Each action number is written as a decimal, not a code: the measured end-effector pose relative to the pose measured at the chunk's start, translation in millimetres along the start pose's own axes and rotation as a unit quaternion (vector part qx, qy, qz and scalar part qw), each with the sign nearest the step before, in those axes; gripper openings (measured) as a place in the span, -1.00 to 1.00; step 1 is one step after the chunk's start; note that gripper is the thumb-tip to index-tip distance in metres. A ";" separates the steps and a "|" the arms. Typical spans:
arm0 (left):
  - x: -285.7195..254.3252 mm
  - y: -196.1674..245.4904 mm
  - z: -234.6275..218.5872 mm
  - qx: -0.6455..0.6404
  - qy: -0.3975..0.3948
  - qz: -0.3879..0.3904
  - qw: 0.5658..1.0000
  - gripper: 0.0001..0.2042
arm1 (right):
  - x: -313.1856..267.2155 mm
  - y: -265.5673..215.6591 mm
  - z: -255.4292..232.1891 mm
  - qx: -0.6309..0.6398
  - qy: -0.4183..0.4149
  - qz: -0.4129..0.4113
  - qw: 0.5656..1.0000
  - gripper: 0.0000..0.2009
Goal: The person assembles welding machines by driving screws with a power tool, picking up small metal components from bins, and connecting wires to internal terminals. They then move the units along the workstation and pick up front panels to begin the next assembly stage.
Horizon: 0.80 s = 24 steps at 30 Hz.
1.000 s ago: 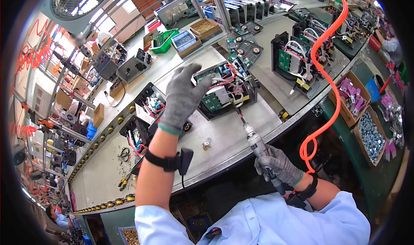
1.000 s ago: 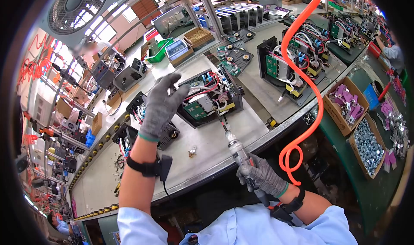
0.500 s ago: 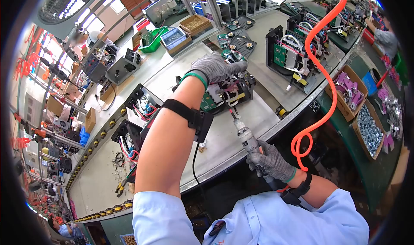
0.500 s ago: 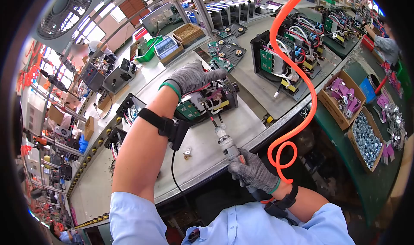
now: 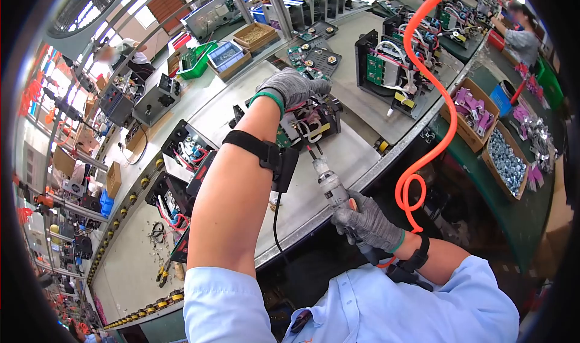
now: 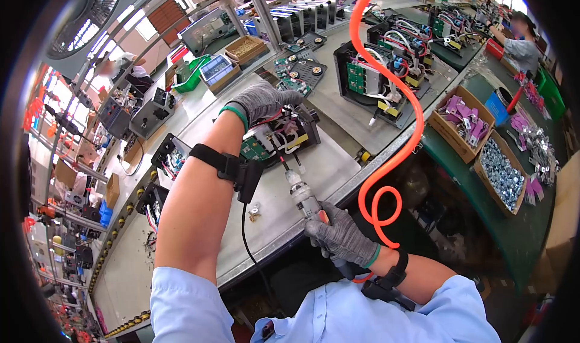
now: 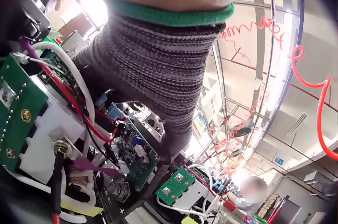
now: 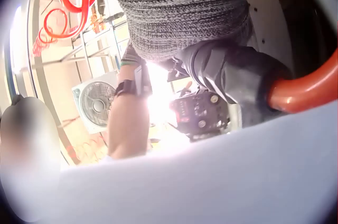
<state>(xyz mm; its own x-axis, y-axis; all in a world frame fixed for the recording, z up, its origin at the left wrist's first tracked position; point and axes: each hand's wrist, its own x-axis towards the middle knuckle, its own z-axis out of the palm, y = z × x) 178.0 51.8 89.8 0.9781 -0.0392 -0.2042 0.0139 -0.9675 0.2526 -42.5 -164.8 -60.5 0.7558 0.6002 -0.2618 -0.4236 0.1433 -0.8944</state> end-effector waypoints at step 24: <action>-8.3 9.0 -6.4 0.016 -0.017 -0.035 0.999 -0.09 | -5.4 -28.6 43.0 0.353 -0.092 0.048 0.930 -0.36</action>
<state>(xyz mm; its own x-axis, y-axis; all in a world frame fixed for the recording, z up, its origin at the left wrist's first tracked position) 171.3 45.0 99.8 0.9672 0.0216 -0.2531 0.0757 -0.9756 0.2063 -55.9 -138.3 -18.0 0.6260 0.7528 -0.2037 -0.7566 0.5229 -0.3925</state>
